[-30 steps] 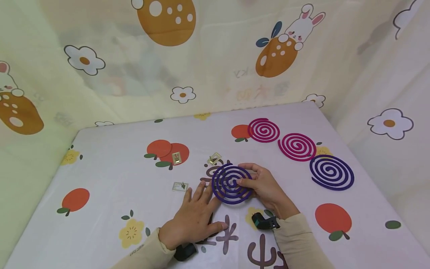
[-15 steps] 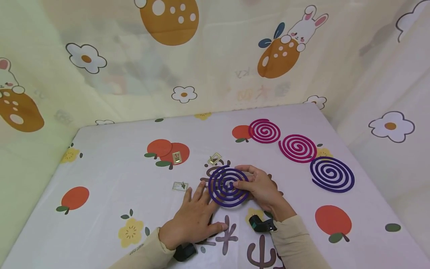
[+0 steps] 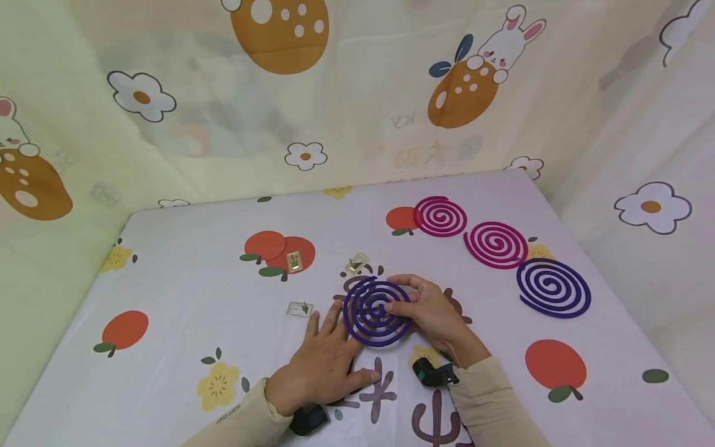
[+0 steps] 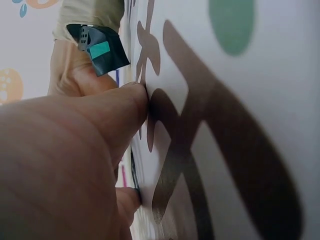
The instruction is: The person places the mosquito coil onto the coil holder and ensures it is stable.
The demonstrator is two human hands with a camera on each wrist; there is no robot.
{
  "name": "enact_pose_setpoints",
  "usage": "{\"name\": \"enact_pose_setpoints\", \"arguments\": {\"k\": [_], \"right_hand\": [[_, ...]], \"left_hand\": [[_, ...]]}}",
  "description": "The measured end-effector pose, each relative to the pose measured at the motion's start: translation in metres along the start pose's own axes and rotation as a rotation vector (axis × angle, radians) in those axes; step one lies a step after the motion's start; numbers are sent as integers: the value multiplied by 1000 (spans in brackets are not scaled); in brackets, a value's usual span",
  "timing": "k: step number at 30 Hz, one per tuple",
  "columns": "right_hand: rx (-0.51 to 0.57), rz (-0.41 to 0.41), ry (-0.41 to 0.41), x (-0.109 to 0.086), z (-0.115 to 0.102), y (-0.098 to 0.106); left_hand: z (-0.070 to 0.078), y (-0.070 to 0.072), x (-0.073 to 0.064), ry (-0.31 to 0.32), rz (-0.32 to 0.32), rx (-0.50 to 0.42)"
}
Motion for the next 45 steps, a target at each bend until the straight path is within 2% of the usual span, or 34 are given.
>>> {"name": "enact_pose_setpoints", "arguments": {"k": [45], "right_hand": [[-54, 39, -12, 1, 0, -4]], "left_hand": [[-1, -3, 2, -1, 7, 12]]}}
Point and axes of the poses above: each hand's wrist, its own x-axis towards the middle knuckle, its own y-axis out of the back of the hand, z = x × y, the point moved 2 cm from there along x, towards the middle knuckle, and after that the axes turned 4 degrees about -y, right-handed, at the moved point
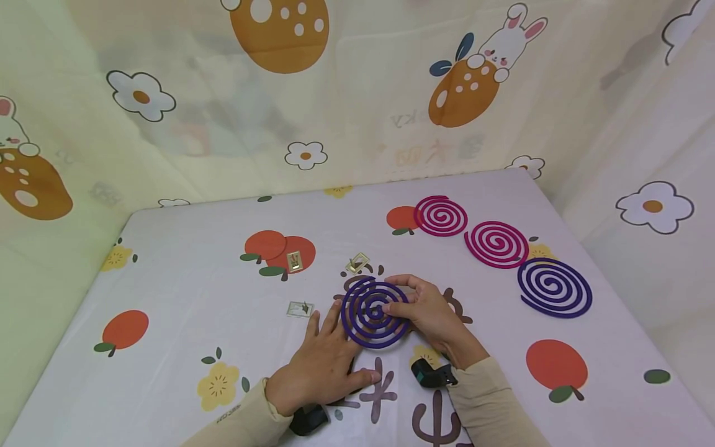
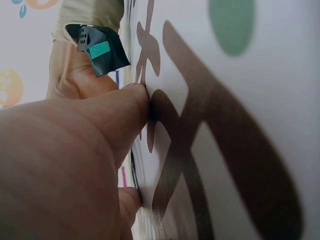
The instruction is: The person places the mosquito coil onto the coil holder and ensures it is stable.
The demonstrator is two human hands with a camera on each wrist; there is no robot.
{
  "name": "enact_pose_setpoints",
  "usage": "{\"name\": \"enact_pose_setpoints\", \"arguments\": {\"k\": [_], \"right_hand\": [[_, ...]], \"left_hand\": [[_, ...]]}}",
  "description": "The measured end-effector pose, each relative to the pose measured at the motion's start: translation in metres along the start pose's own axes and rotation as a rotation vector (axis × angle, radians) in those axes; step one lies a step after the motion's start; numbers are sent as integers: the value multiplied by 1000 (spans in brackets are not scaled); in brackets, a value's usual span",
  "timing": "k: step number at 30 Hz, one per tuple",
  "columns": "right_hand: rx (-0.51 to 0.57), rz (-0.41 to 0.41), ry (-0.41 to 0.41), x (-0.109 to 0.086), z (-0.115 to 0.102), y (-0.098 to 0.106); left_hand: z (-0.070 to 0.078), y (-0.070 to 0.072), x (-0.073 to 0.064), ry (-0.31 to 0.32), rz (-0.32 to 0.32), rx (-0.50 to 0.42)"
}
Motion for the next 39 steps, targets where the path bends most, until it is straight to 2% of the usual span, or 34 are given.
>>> {"name": "enact_pose_setpoints", "arguments": {"k": [22, 39], "right_hand": [[0, 44, -8, -1, -2, -3], [-13, 35, -9, -1, -1, -3]], "left_hand": [[0, 0, 1, -8, -6, -13], [-1, -2, 2, -3, -6, -7]]}}
Point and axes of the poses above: each hand's wrist, its own x-axis towards the middle knuckle, its own y-axis out of the back of the hand, z = x × y, the point moved 2 cm from there along x, towards the middle knuckle, and after that the axes turned 4 degrees about -y, right-handed, at the moved point
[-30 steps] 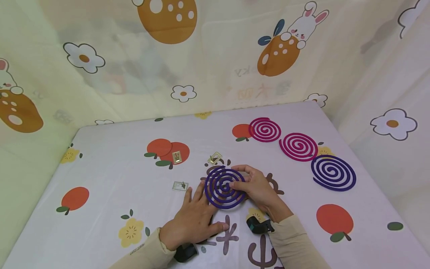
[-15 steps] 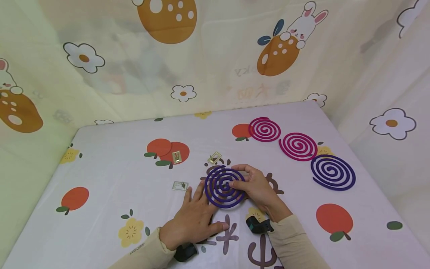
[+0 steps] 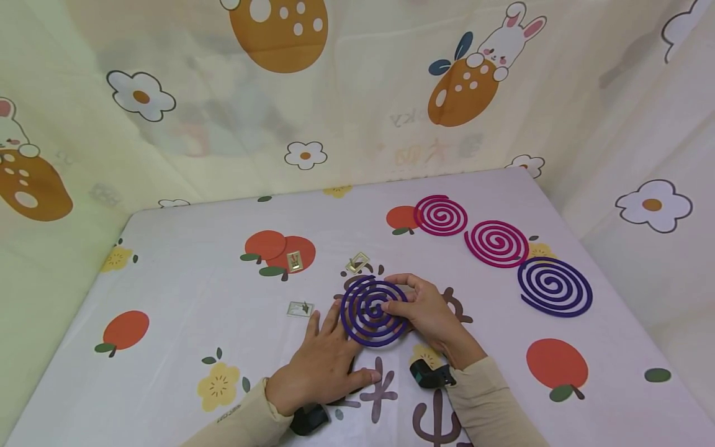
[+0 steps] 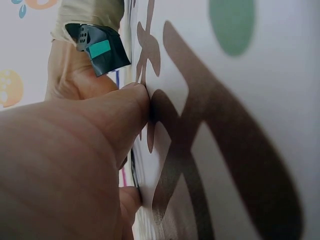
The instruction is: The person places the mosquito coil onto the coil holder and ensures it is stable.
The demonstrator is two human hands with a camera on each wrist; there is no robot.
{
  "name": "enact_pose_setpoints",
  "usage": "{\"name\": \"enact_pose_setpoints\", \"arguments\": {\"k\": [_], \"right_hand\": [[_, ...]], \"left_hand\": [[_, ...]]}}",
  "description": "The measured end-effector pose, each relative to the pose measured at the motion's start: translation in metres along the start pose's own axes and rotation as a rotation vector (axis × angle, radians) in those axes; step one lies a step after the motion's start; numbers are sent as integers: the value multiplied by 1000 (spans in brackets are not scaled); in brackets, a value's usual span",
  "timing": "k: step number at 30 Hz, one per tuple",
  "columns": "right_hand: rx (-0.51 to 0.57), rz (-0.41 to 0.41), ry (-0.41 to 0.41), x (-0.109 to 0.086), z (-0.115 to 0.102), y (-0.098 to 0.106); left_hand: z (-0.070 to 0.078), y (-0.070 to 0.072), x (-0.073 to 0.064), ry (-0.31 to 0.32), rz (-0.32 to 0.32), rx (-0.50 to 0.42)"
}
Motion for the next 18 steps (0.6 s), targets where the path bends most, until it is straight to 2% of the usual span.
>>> {"name": "enact_pose_setpoints", "arguments": {"k": [18], "right_hand": [[-51, -23, 3, 0, -1, 0]], "left_hand": [[0, 1, -1, 7, -14, -3]]}}
Point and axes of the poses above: each hand's wrist, its own x-axis towards the middle knuckle, its own y-axis out of the back of the hand, z = x × y, the point moved 2 cm from there along x, towards the middle knuckle, and after that the axes turned 4 degrees about -y, right-handed, at the moved point
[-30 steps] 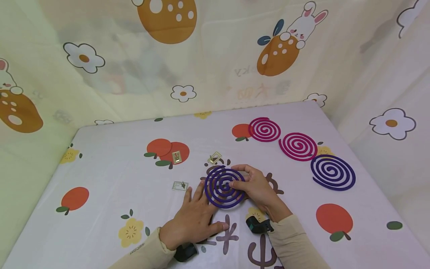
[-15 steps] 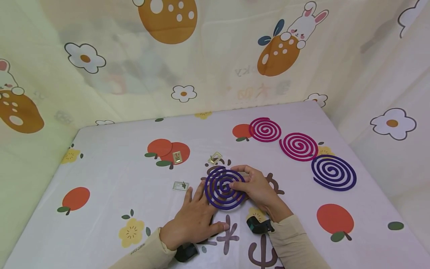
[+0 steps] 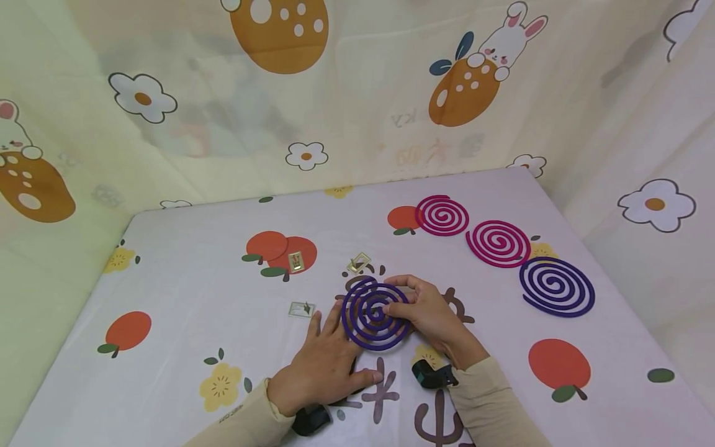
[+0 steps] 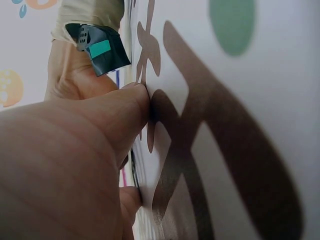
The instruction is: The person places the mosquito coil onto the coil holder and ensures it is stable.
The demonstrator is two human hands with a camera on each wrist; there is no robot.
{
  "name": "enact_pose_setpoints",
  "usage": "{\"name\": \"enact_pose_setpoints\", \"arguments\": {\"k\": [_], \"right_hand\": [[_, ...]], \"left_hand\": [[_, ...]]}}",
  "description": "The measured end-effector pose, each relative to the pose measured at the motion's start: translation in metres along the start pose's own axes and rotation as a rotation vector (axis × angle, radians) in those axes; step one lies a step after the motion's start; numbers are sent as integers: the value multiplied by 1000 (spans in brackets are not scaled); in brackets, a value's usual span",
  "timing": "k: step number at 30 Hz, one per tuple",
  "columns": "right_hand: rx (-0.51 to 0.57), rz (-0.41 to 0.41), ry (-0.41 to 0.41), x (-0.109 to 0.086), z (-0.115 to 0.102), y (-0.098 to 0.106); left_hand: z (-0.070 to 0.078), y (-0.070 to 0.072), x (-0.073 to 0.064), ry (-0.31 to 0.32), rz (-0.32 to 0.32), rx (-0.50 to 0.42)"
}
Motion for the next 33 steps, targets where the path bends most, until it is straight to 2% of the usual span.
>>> {"name": "enact_pose_setpoints", "arguments": {"k": [20, 33], "right_hand": [[-10, -5, -2, 0, 2, 2], [20, 13, 7, 3, 2, 2]], "left_hand": [[-1, -1, 0, 2, 16, -19], [-1, 1, -1, -3, 15, 30]]}}
Point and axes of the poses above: each hand's wrist, its own x-axis towards the middle knuckle, its own y-axis out of the back of the hand, z = x × y, the point moved 2 cm from there along x, towards the middle knuckle, and after that the axes turned 4 degrees about -y, right-handed, at the moved point
